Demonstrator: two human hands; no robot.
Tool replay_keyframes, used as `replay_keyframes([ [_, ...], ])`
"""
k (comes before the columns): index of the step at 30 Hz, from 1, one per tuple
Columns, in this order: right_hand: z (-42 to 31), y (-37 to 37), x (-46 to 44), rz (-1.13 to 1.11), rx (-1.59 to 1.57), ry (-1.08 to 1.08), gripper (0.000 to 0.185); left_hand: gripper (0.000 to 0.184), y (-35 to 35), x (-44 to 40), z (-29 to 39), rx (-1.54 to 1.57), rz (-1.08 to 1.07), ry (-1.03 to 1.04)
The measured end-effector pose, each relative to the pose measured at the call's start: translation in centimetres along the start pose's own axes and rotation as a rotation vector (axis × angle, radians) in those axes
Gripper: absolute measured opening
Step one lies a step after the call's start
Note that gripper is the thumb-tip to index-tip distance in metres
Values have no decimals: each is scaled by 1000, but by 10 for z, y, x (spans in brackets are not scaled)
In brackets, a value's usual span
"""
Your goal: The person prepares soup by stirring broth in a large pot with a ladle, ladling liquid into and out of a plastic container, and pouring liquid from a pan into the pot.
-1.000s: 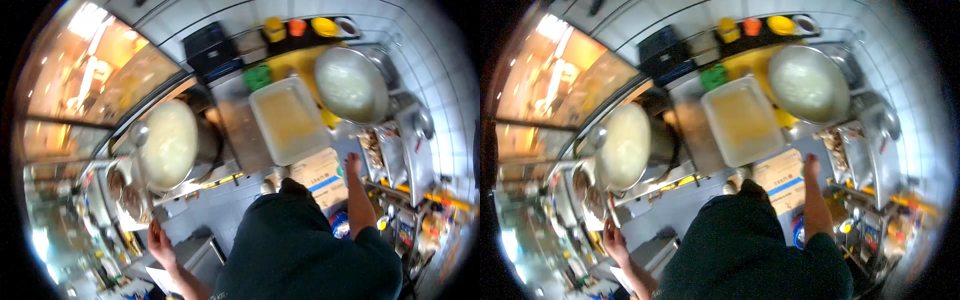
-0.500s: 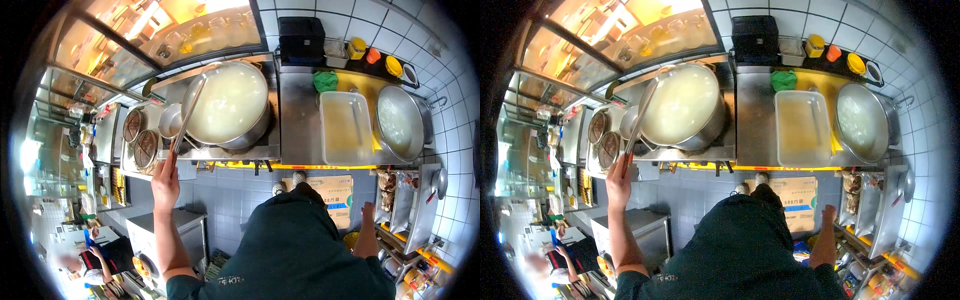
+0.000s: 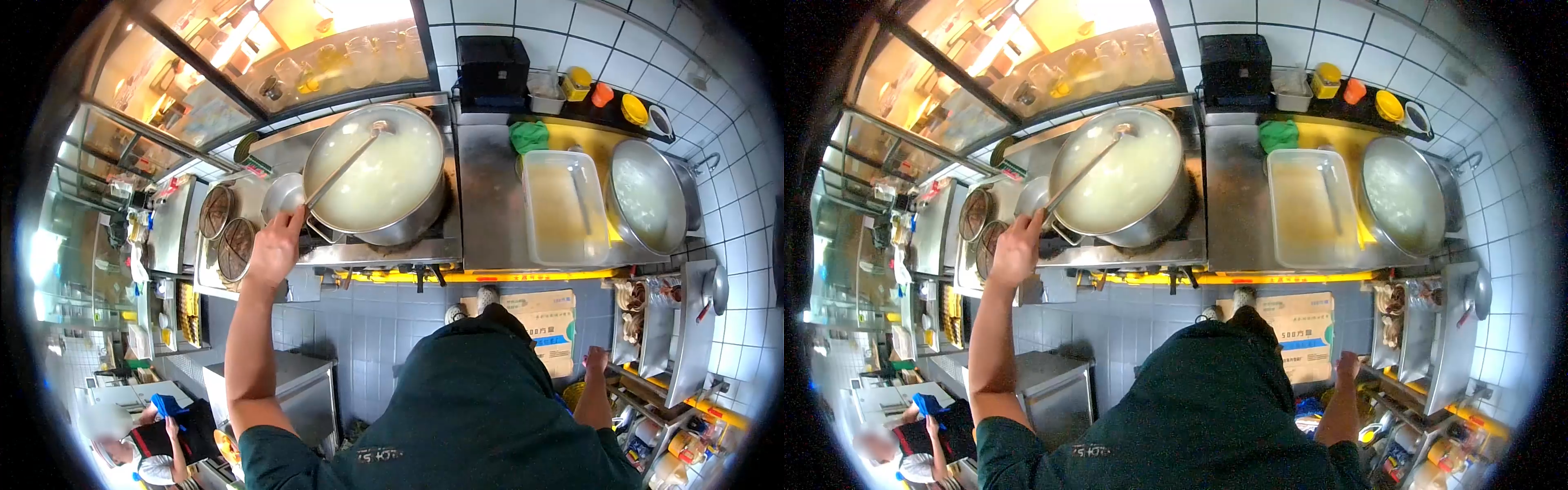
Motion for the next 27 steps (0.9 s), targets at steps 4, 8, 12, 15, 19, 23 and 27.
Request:
replay_keyframes([
  [4,9,-13,23,-284,-264,397,25,50,18,-12,-3,-123,-68,102],
  [8,24,16,40,-185,-596,697,16,48,33,-26,-6,-138,-152,115],
  [12,49,85,43,140,-825,545,6,44,58,-34,-15,-90,-221,108],
  [15,43,78,42,279,-901,420,11,44,75,-37,-24,-99,-277,83],
  [19,37,79,29,352,-839,379,16,36,65,-42,-26,-68,-367,14],
  [23,16,58,17,318,-647,212,11,25,47,-41,-34,-33,-425,-16],
  [27,-13,-11,0,203,-766,304,13,19,28,-45,-37,22,-569,-26],
])
Point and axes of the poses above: each hand's wrist, its own x-axis away from the middle knuckle, its own y-axis out of the palm, z = x × y, the point moved 9 cm from there along -x, towards the middle knuckle, and after that the axes turned 15 degrees about z, right-handed, at the moved point
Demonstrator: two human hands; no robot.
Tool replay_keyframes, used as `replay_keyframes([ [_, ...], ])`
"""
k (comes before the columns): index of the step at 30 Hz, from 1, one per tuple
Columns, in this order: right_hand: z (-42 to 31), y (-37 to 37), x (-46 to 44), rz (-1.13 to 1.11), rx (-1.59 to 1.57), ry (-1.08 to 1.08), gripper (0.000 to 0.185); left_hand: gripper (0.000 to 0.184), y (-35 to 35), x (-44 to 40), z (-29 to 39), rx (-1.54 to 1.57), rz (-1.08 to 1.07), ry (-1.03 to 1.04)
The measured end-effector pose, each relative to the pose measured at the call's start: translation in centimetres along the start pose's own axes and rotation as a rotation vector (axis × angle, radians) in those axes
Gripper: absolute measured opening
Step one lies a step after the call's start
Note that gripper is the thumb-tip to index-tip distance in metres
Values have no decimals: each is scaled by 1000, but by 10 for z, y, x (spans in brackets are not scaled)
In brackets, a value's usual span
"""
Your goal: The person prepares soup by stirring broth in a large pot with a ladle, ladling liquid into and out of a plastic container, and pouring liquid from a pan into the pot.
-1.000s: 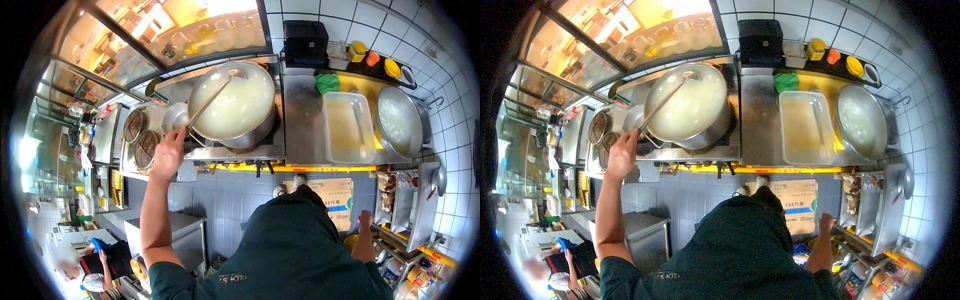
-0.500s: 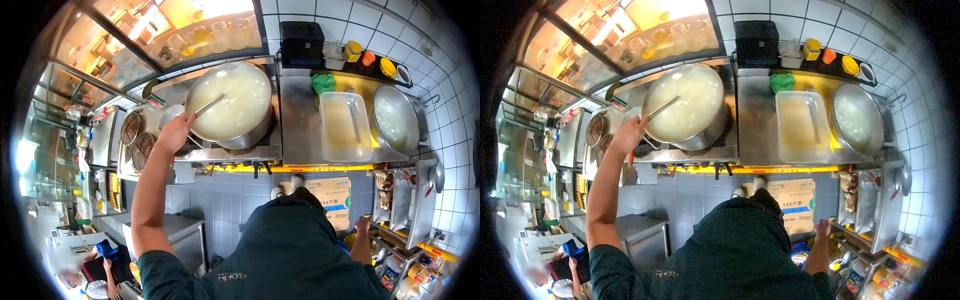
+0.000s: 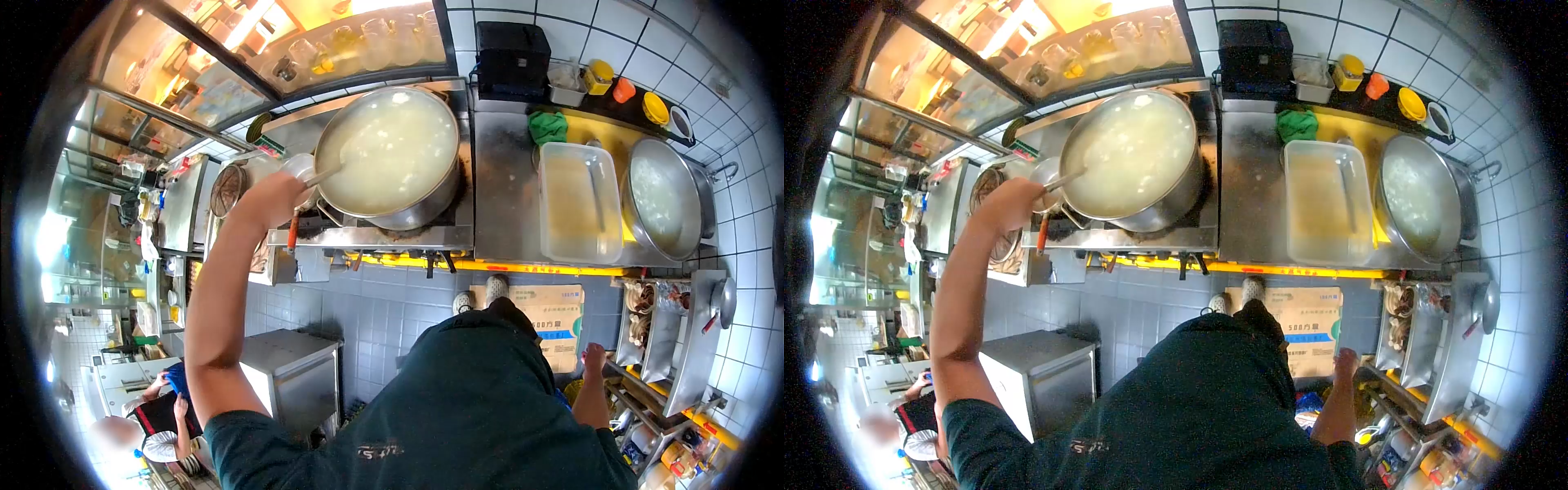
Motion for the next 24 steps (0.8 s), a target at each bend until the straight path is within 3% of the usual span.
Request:
replay_keyframes([
  [2,6,4,12,-24,-387,687,15,18,-17,5,5,2,-78,-21],
  [5,-19,-9,11,51,-406,808,16,21,-35,6,6,19,-169,-92],
  [11,9,3,2,17,-379,834,13,33,-69,0,34,21,-420,-203],
  [14,50,22,1,-139,-293,719,24,35,-61,-7,40,139,-412,-98],
  [17,76,25,2,-131,-105,670,22,29,-58,-12,58,291,-351,-89],
  [20,44,8,9,-51,-416,919,20,28,-61,-19,79,377,-242,-96],
  [22,49,8,3,-15,-362,777,9,27,-63,-26,94,374,-181,-82],
  [23,53,8,0,4,-334,705,12,26,-61,-29,99,345,-161,-70],
  [24,47,1,1,24,-376,789,12,26,-58,-33,103,317,-141,-58],
])
Point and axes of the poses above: each hand's wrist, its own x-axis away from the middle knuckle, its own y-axis out of the palm, z = x × y, the point moved 9 cm from there along -x, towards the middle knuckle, and after that the axes turned 15 degrees about z, right-handed, at the moved point
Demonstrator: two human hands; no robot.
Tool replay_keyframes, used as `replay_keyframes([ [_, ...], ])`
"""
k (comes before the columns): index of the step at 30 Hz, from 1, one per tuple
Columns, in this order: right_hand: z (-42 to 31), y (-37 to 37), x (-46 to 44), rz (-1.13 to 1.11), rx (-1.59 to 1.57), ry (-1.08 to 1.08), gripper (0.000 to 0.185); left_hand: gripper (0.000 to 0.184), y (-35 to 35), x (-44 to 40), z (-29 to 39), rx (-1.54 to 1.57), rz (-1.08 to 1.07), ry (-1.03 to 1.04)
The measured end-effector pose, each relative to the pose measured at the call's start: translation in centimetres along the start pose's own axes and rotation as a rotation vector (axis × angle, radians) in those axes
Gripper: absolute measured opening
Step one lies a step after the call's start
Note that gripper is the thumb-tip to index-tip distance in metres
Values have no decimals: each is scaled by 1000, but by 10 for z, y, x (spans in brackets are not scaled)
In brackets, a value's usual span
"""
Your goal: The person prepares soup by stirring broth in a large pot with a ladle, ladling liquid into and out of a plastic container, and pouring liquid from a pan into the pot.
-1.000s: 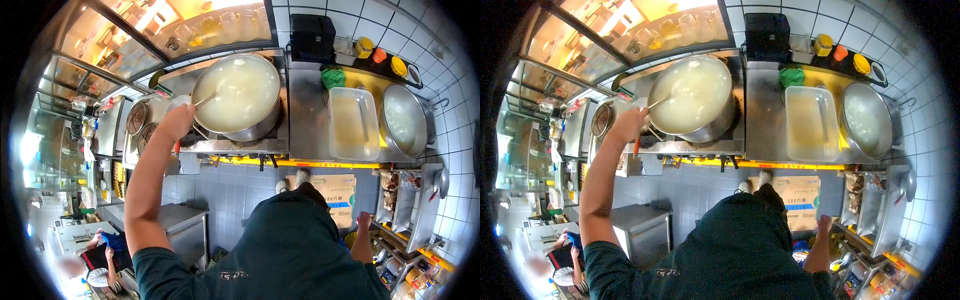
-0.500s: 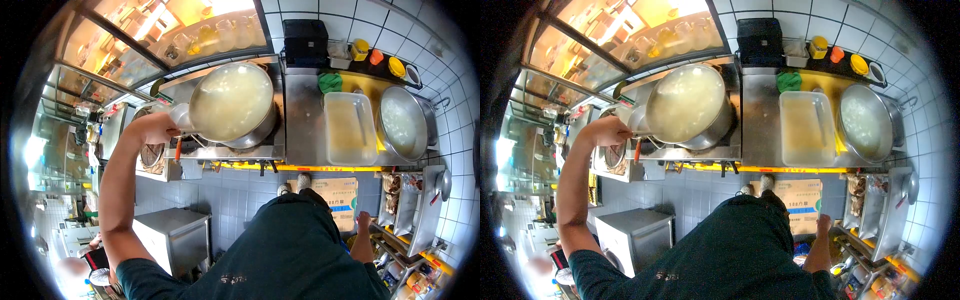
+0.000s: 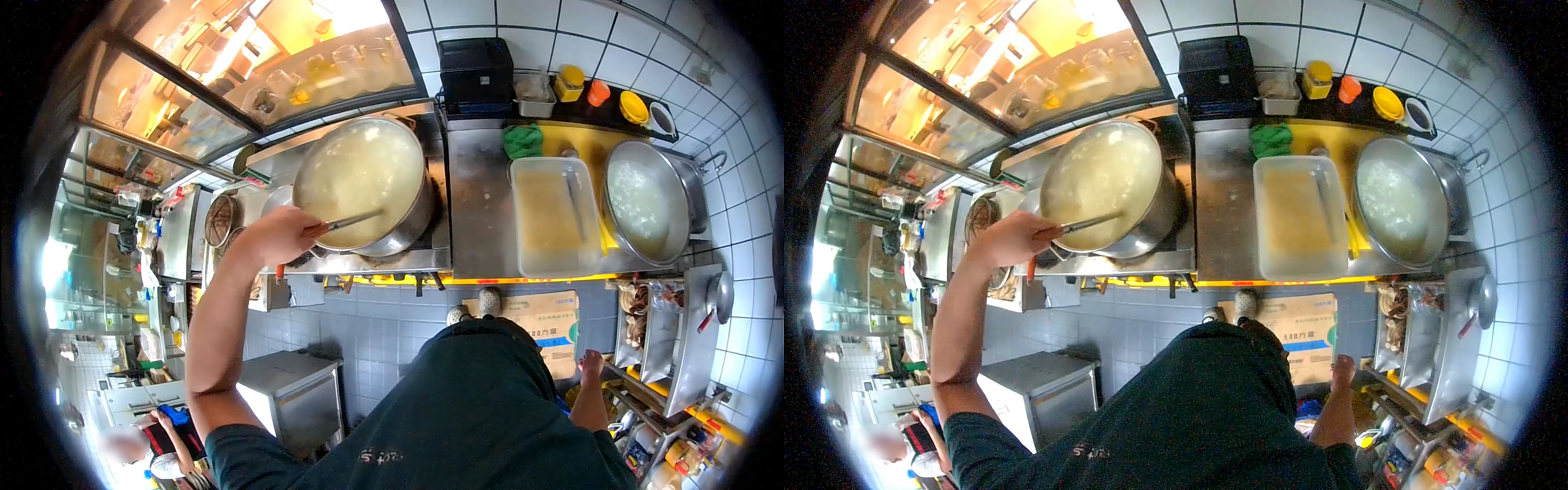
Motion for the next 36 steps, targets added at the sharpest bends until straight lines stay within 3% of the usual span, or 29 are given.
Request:
replay_keyframes([
  [3,-26,-10,22,48,-114,186,10,26,9,-16,-1,-38,71,-46],
  [6,-40,-13,21,50,-137,181,11,25,17,-30,-4,-3,194,26],
  [11,-55,-16,5,31,-25,94,15,24,32,-51,-31,-30,308,-77],
  [15,-20,-6,-38,-44,-198,126,16,19,50,-61,-68,-182,388,-55],
  [20,35,25,-121,-157,64,-460,17,13,37,-32,-60,-192,295,-156],
  [22,28,30,-115,-143,253,-471,18,14,44,-20,-77,-280,312,-77],
  [24,-42,33,-58,-92,688,-748,23,13,29,-4,-59,-245,282,-112],
  [25,-70,38,-31,-95,904,-863,25,13,30,0,-64,-288,158,-165],
  [26,-86,39,-16,-100,980,-876,28,14,27,4,-70,-341,143,-182],
  [28,-103,38,3,-79,976,-859,32,15,15,11,-55,-304,-22,-182],
  [30,-40,37,-43,-84,557,-404,30,12,-5,16,-36,-285,-61,-285],
  [32,-58,41,-21,-20,632,-650,24,12,-7,15,-37,-287,-146,-189],
  [34,-69,54,4,-19,1075,-1138,19,17,-12,17,-33,-272,-225,-161],
  [36,-39,48,-14,-19,637,-943,18,23,-14,18,-33,-163,-229,-157],
])
Point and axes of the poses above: each hand's wrist, its own x-axis away from the middle knuckle, its own y-axis out of the palm, z = x × y, the point moved 9 cm from there along -x, towards the middle knuckle, and after that the axes turned 15 degrees about z, right-handed, at the moved point
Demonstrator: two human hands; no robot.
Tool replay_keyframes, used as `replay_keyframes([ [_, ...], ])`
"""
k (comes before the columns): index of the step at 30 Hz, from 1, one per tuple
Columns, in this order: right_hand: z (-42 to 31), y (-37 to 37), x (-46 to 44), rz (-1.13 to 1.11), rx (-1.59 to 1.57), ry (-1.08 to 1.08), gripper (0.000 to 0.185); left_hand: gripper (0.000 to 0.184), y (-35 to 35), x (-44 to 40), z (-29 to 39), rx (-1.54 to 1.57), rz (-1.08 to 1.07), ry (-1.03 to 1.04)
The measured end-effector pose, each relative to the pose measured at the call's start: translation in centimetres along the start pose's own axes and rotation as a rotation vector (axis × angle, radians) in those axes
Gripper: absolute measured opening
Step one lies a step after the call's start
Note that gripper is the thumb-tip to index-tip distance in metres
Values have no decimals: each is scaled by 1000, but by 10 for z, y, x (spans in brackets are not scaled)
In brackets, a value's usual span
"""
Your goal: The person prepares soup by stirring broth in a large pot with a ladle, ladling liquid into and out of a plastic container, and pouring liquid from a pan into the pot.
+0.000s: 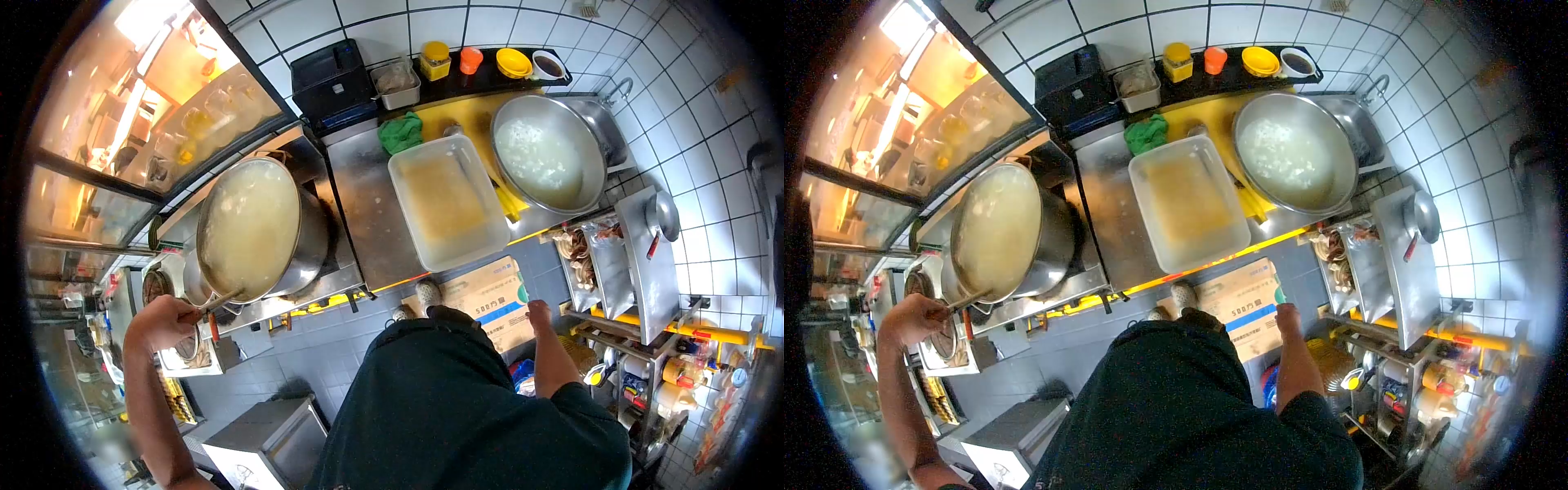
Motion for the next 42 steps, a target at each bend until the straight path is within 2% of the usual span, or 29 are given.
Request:
replay_keyframes([
  [1,15,9,6,-1,-113,125,18,26,-1,0,1,55,-5,11],
  [2,31,19,13,12,-225,251,19,28,0,1,0,160,-32,-64],
  [3,41,25,21,-39,-255,389,22,31,2,3,4,265,-61,-134],
  [5,53,27,36,-89,-246,516,25,33,4,0,14,415,-65,-215],
  [6,52,24,38,-89,-209,501,24,31,8,-2,19,462,-42,-228],
  [8,30,9,31,-138,55,315,23,28,14,-10,25,466,46,-202],
  [10,-17,-26,16,-239,502,-46,24,27,21,-23,29,376,161,-93],
  [13,11,-4,19,-230,390,122,29,24,26,-40,35,382,330,-1],
  [15,2,-9,13,-203,412,79,27,23,36,-52,26,411,498,110],
  [16,-9,-16,5,-188,422,56,27,20,37,-55,28,382,464,-5],
  [19,-27,-30,-10,-217,380,40,28,18,50,-70,19,269,619,86],
  [21,3,-12,-14,-106,64,249,26,16,58,-71,14,238,640,48],
  [22,5,-8,-17,-58,-99,350,26,16,65,-72,9,210,648,50],
  [25,-14,-13,-23,-102,241,-22,25,17,82,-64,-8,143,635,-44],
  [27,19,2,-19,30,-305,380,27,18,87,-56,-12,65,585,-65],
  [28,18,3,-18,23,-288,357,28,17,82,-47,-4,67,614,7],
  [31,20,12,-13,-39,-254,287,28,17,75,-20,5,180,507,-21],
  [32,20,13,-12,-44,-259,268,27,15,91,-19,-19,274,456,-109],
  [34,21,12,-6,-31,-284,237,24,16,87,-4,-21,344,417,-181],
  [36,-11,4,-9,-138,167,-54,23,18,79,10,-19,396,424,-206],
  [37,-35,-8,-13,-161,374,-210,25,18,86,17,-18,618,318,-366],
  [38,-41,-10,-17,-185,328,-195,23,17,85,23,-10,737,271,-434],
  [39,-36,-8,-17,-216,195,-88,23,17,86,29,-8,860,226,-496],
  [40,-22,-8,-20,-248,-131,229,23,16,98,28,-15,1017,201,-511],
  [42,-11,-5,-12,-283,-518,766,26,21,114,26,-20,1280,181,-537],
])
Point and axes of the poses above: each hand's wrist, its own x-axis away from the middle knuckle, its own y-axis out of the palm, z = x × y, the point moved 9 cm from there along -x, towards the middle knuckle, and after that the axes turned 15 degrees about z, right-handed, at the moved point
